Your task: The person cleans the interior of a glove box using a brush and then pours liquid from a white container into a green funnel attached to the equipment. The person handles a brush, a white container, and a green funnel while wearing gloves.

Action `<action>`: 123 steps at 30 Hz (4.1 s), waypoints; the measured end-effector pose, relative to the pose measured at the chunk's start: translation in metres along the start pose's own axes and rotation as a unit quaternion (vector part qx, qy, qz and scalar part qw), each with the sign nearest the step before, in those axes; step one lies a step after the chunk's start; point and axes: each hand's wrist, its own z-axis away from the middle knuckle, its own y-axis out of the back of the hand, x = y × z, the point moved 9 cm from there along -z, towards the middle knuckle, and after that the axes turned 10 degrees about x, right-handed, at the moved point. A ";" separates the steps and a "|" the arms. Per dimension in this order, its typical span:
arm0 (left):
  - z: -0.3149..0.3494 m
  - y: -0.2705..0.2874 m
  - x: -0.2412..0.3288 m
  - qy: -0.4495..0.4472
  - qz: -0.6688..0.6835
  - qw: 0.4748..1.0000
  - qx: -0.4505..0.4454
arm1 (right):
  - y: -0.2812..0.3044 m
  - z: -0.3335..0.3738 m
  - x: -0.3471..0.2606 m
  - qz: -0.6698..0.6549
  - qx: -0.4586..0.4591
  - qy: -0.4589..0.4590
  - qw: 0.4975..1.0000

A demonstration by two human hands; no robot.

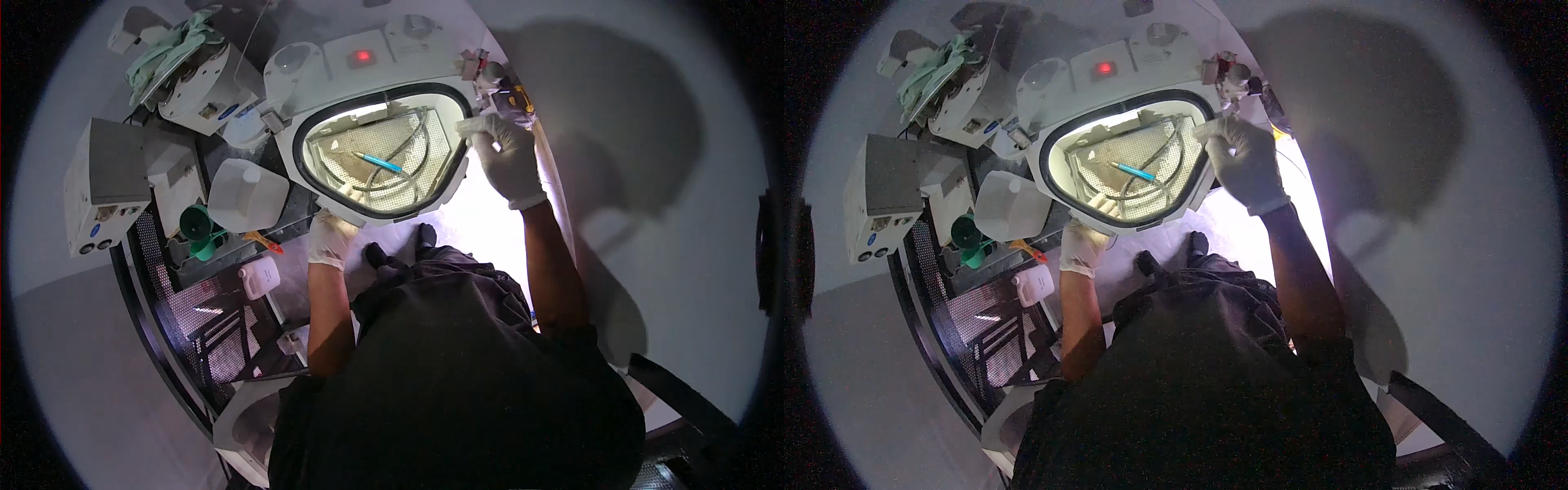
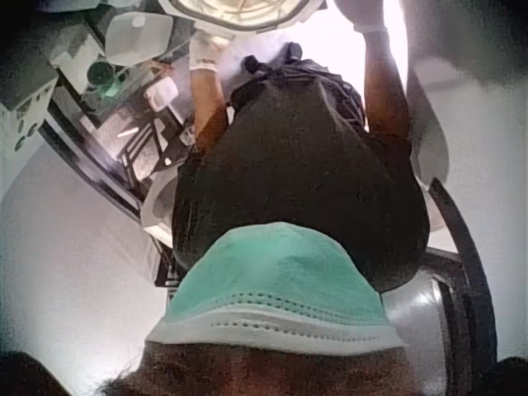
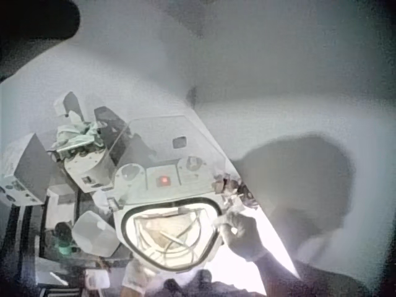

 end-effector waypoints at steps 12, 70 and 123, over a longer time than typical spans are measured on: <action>-0.021 -0.011 -0.008 -0.117 -0.200 0.969 -0.092 | -0.033 0.074 0.176 0.070 -0.162 -0.296 0.939; 0.025 -0.024 0.007 -0.050 0.195 0.975 0.095 | -0.023 -0.142 -0.070 -0.072 0.009 -0.158 0.985; 0.100 -0.070 0.115 -0.195 -0.141 0.969 0.054 | -0.138 0.059 -0.059 -0.841 -0.040 -0.319 0.436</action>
